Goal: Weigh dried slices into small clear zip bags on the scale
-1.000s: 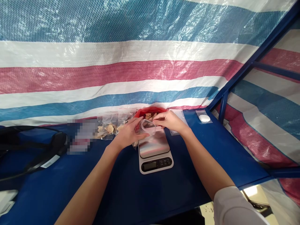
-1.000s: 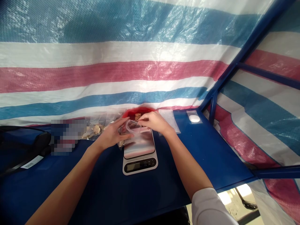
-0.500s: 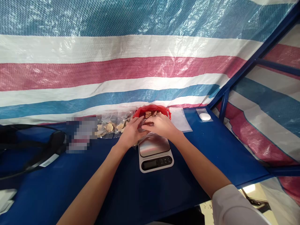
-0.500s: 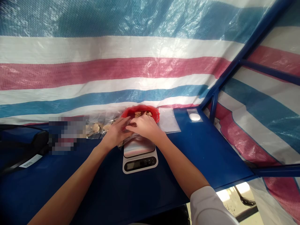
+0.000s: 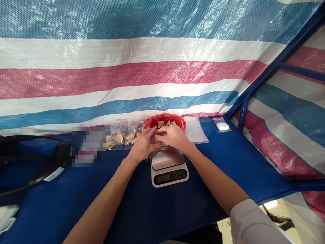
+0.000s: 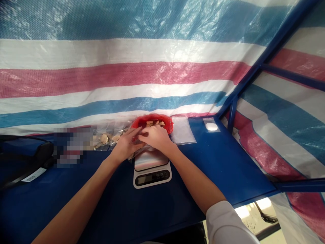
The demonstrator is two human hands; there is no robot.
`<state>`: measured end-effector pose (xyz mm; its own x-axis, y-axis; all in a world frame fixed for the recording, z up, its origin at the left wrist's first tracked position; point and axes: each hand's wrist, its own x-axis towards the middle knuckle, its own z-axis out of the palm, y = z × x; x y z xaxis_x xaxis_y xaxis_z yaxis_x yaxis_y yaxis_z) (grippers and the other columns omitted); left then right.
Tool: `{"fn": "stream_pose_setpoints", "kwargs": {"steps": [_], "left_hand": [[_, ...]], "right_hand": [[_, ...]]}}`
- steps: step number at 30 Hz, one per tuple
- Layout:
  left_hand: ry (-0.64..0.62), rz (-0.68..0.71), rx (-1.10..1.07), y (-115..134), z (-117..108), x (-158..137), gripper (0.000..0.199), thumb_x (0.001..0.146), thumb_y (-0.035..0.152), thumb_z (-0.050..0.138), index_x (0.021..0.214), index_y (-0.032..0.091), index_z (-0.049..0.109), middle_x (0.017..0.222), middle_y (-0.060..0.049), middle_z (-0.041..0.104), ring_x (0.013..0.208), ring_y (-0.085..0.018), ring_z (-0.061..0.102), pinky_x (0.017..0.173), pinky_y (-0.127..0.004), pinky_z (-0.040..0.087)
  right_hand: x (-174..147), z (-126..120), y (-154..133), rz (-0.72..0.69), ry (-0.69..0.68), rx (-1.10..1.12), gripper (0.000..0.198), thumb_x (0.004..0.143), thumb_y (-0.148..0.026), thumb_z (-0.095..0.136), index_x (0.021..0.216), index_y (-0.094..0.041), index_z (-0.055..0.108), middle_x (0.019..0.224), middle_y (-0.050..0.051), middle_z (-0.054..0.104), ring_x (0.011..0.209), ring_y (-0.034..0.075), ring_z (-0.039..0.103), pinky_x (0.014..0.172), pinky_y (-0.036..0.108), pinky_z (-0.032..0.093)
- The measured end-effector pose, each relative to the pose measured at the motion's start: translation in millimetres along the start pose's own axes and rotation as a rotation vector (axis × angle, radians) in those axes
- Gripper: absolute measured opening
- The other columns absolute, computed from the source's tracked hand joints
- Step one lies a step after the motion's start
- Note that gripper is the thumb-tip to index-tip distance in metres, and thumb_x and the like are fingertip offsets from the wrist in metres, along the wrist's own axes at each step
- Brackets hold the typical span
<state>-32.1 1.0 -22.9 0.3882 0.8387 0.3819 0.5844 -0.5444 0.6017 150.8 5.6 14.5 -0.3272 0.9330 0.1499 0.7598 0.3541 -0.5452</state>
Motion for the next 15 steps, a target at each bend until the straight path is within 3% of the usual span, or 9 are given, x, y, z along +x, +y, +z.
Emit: {"fn": "stream_pose_setpoints", "kwargs": {"steps": [6,11,15], "left_hand": [[-0.022,-0.060,-0.023,1.7,-4.5,-0.7,0.067,0.082,0.049,0.074,0.140,0.016,0.061,0.132,-0.018,0.066,0.117,-0.034,0.066,0.103,-0.050,0.052],[-0.060,-0.080,-0.018,4.0,-17.3,-0.6,0.063,0.082,0.054,0.073,0.134,0.019,0.064,0.124,-0.013,0.070,0.106,-0.030,0.067,0.094,-0.043,0.054],[-0.139,-0.132,-0.020,8.4,-33.0,-0.1,0.056,0.080,0.058,0.073,0.122,0.019,0.070,0.103,-0.009,0.074,0.087,-0.026,0.066,0.078,-0.036,0.053]], "right_hand": [[0.8,0.2,6.9,-0.023,0.043,0.232,0.017,0.085,-0.022,0.067,0.073,-0.025,0.078,0.075,0.002,0.073,0.077,0.022,0.065,0.076,0.036,0.051],[1.3,-11.6,16.4,-0.080,0.021,0.571,0.008,0.080,-0.027,0.073,0.082,-0.023,0.080,0.086,0.003,0.076,0.105,0.026,0.069,0.085,0.035,0.053],[-0.9,-20.7,22.5,-0.086,-0.057,0.764,0.021,0.078,-0.038,0.078,0.088,-0.019,0.079,0.088,0.005,0.076,0.086,0.022,0.071,0.071,0.031,0.055]]}}
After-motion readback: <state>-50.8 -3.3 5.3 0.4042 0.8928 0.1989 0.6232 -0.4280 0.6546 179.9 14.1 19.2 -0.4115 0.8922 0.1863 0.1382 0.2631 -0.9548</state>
